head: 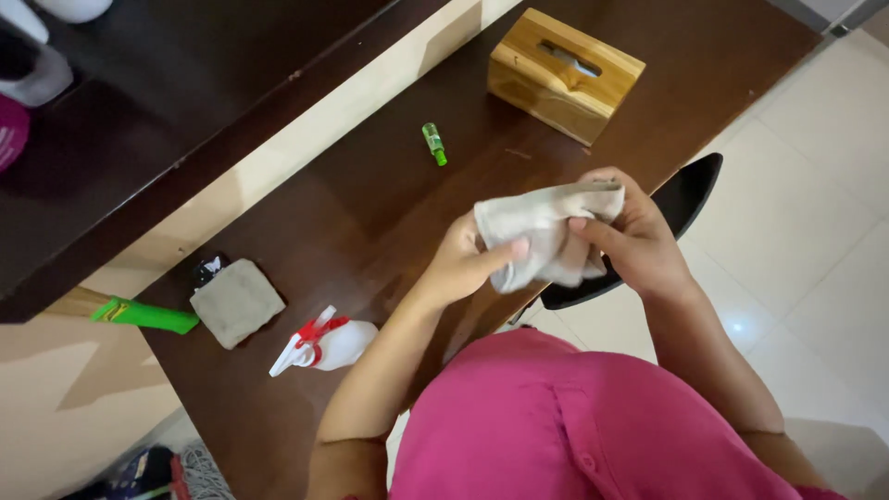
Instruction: The person is dusting and cleaning a desk and various items on it using a spray bottle and cloth.
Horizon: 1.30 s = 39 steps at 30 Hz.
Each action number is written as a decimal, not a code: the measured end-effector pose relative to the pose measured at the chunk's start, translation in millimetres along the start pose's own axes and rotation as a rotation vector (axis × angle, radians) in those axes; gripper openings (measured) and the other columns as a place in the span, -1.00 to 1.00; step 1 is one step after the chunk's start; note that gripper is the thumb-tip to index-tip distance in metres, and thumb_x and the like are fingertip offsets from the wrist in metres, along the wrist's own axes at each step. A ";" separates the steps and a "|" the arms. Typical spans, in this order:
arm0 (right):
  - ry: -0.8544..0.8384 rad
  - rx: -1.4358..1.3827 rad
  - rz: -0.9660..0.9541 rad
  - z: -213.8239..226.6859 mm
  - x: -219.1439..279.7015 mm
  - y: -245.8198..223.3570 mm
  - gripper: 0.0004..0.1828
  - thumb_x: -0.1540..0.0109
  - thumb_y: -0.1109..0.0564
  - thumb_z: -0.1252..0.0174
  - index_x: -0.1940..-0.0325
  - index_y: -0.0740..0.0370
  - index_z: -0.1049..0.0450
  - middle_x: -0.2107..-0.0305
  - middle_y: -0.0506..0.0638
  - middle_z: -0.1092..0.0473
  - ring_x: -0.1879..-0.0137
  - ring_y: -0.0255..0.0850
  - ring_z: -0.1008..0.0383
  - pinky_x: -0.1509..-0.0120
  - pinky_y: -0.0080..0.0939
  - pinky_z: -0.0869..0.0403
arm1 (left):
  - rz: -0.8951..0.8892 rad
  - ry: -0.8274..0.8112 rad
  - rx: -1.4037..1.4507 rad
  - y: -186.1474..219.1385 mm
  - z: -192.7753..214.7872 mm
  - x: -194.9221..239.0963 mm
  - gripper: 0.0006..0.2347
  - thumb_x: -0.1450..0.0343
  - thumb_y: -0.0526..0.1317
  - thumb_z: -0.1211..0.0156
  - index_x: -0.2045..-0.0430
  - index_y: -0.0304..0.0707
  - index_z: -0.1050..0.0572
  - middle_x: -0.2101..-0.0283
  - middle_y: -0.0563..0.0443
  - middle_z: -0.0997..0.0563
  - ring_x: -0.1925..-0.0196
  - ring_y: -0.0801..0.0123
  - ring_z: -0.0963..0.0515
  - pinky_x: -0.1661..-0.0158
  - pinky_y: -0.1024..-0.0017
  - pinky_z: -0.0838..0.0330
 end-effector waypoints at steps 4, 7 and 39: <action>0.021 -0.145 0.005 -3.0 14.3 -7.0 -0.63 -0.34 0.28 -0.08 -0.25 0.30 -0.29 0.06 0.01 -0.46 0.01 -0.26 -0.46 0.00 -0.22 -0.45 | -0.110 0.151 -0.148 2.2 3.9 -14.0 -0.86 -0.54 -0.33 -0.30 0.16 -0.38 -0.45 0.22 0.06 -0.58 0.14 0.53 -0.52 0.03 0.45 -0.46; 0.040 -0.301 0.040 7.2 12.2 5.0 -0.70 -0.40 0.25 -0.01 -0.23 0.28 -0.34 0.03 0.01 -0.46 -0.08 -0.27 -0.49 -0.16 -0.23 -0.48 | -0.178 0.186 -0.063 18.7 -4.5 -21.0 -0.89 -0.57 -0.35 -0.20 0.08 -0.32 -0.44 0.15 0.08 -0.58 0.11 0.56 -0.53 0.07 0.51 -0.45; 0.207 0.762 0.101 47.4 44.3 51.2 0.06 -0.04 0.20 -0.42 -0.52 0.30 -0.01 -0.17 0.15 -0.24 -0.25 -0.08 -0.29 -0.25 -0.12 -0.35 | 0.142 -0.513 -0.599 -102.3 -64.5 -63.8 -0.64 -0.36 -0.02 -0.31 0.09 -0.28 -0.58 0.14 -0.21 -0.71 0.10 0.12 -0.70 0.10 0.29 -0.51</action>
Point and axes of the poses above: each hand's wrist, its own x-axis away from the middle knuckle, its own z-axis out of the back of the hand, y = z × x, the point moved 10 cm from there along -x, towards the middle knuckle
